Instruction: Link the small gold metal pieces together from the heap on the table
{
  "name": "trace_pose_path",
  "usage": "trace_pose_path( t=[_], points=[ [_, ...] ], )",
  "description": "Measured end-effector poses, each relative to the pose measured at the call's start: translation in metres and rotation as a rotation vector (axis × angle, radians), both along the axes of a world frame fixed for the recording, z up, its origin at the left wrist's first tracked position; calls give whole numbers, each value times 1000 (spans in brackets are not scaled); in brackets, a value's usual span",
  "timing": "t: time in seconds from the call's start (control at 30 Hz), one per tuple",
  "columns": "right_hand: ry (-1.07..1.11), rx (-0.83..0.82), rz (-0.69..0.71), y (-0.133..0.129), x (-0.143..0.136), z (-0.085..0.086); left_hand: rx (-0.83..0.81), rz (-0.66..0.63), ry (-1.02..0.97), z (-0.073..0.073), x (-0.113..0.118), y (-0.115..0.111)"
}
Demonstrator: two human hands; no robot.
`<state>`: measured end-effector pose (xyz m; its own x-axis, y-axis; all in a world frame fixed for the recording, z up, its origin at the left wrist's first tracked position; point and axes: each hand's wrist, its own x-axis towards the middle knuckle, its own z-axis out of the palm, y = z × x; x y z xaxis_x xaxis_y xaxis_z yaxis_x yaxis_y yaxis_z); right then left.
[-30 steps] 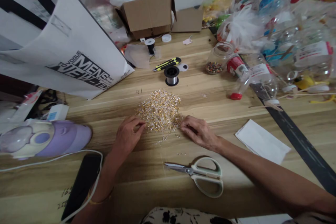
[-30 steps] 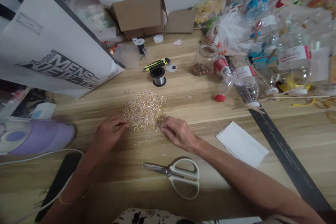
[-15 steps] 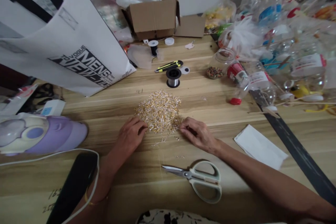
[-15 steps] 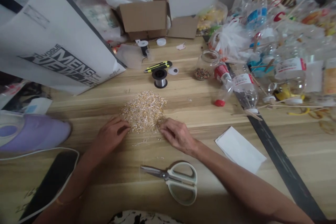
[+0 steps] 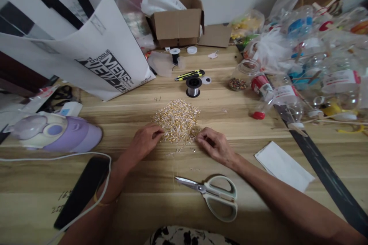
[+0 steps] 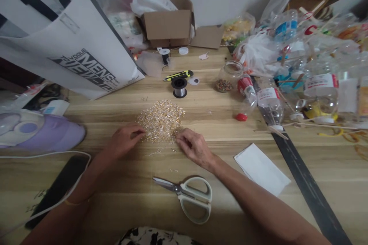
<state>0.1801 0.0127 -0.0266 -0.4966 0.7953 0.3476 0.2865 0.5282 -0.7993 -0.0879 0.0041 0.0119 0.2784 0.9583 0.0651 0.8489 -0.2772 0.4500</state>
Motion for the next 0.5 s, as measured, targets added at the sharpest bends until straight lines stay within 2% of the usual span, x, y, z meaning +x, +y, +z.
trace_pose_path(
  t=[0.23,0.37,0.5],
  points=[
    [1,-2,-3,0,-1,0,-27,-62,110,4,10,-3],
    [6,-12,-7,0,-2,-2,-50,-124,80,7,8,-2],
    [6,-22,-8,0,-2,-2,-55,-126,19,5,4,-1]
  ],
)
